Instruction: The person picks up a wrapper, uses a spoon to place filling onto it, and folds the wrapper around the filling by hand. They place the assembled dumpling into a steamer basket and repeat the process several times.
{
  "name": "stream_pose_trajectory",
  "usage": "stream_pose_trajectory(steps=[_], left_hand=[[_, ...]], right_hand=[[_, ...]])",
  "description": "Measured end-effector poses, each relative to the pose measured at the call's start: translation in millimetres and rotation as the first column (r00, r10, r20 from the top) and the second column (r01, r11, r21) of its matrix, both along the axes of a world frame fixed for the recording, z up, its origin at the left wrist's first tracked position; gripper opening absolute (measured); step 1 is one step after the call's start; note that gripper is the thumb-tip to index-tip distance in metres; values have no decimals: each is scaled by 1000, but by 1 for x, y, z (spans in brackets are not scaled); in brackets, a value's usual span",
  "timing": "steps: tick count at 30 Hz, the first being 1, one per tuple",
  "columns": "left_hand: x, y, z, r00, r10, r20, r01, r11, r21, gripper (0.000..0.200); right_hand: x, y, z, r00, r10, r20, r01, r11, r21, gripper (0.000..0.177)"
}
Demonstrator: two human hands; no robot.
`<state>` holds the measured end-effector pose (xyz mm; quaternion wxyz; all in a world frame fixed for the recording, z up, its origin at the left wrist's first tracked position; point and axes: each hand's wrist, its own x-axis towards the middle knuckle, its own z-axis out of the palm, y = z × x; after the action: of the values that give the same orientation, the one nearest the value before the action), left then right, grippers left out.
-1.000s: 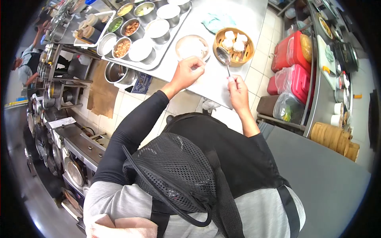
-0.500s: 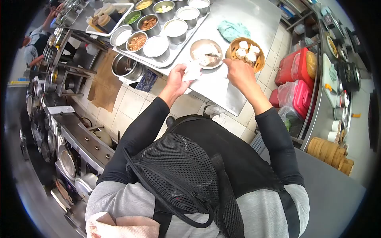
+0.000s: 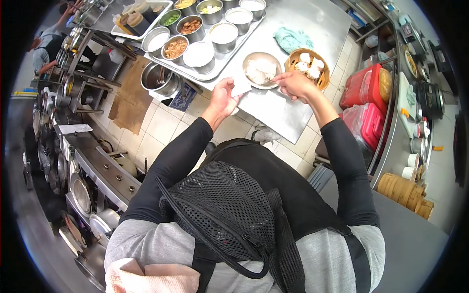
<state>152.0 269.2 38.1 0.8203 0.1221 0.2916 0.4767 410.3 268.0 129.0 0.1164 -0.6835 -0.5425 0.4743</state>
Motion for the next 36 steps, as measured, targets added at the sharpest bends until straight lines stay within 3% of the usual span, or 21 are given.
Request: stream_pose_trajectory(steps=[1, 2, 3, 5, 7, 11, 13, 15, 19, 20, 21, 23, 25, 26, 28, 30, 32, 34, 36], left_hand=[[-2, 1, 2, 1000, -1, -12, 1, 1000, 2, 33], [-3, 3, 4, 1000, 3, -12, -3, 1000, 6, 33], [-2, 3, 6, 1000, 16, 6, -16, 1000, 6, 33], [-4, 2, 9, 999, 34, 24, -34, 999, 7, 33], [-6, 0, 6, 993, 77, -86, -81, 996, -40, 35], [-15, -2, -5, 994, 50, -92, -55, 997, -45, 41], [-17, -6, -6, 958, 41, -283, -15, 996, 93, 47], [-18, -9, -2, 974, 74, -214, -63, 997, 54, 48], [-23, -17, 36, 997, 79, -3, -79, 997, 18, 55], [-24, -16, 38, 995, 56, 77, -56, 998, 1, 56], [-25, -15, 38, 997, 27, 72, -29, 999, 33, 64], [-26, -19, 48, 997, 43, 58, -46, 997, 58, 61], [-29, -23, 46, 997, 55, 44, -59, 995, 81, 57], [-31, -22, 37, 999, 37, -2, -37, 995, 94, 49], [-33, -26, 32, 999, 21, -50, -15, 994, 107, 42], [-33, -30, 35, 997, 68, -22, -65, 993, 102, 32], [-36, -30, 33, 997, 61, -39, -55, 991, 126, 31], [-41, -29, 37, 996, 61, -58, -52, 987, 150, 31], [-48, -31, 43, 997, 56, -60, -47, 988, 145, 30]], right_hand=[[10, 2, -3, 957, -149, -248, 105, 978, -181, 25], [17, 5, -9, 834, -323, -447, 153, 914, -377, 25], [15, 3, -5, 779, -380, -498, 162, 891, -425, 25], [21, 3, -3, 742, -400, -539, 164, 887, -432, 26], [24, 2, 3, 679, -425, -599, 173, 885, -433, 24], [22, -5, 22, 680, -388, -622, 202, 915, -350, 24], [19, -12, 29, 704, -327, -630, 179, 941, -288, 24], [8, -25, 36, 734, -249, -632, 166, 968, -189, 23], [-24, -55, 34, 730, -133, -671, 43, 988, -148, 23], [-34, -60, 30, 757, -124, -641, 48, 990, -134, 24], [-42, -64, 26, 780, -117, -614, 57, 992, -116, 23], [-52, -68, 7, 803, -108, -587, 62, 993, -98, 23], [-62, -70, -9, 910, 118, -396, 16, 947, 320, 23], [-61, -71, -13, 910, 122, -397, 13, 947, 321, 23], [-72, -77, 5, 985, 158, -74, -110, 893, 437, 24], [-78, -81, 11, 986, 161, -53, -122, 890, 439, 22], [-81, -85, 7, 977, 211, -19, -144, 728, 670, 20], [-81, -89, 20, 978, 204, 32, -169, 701, 693, 19], [-73, -93, 24, 993, 117, -32, -56, 677, 734, 19]])
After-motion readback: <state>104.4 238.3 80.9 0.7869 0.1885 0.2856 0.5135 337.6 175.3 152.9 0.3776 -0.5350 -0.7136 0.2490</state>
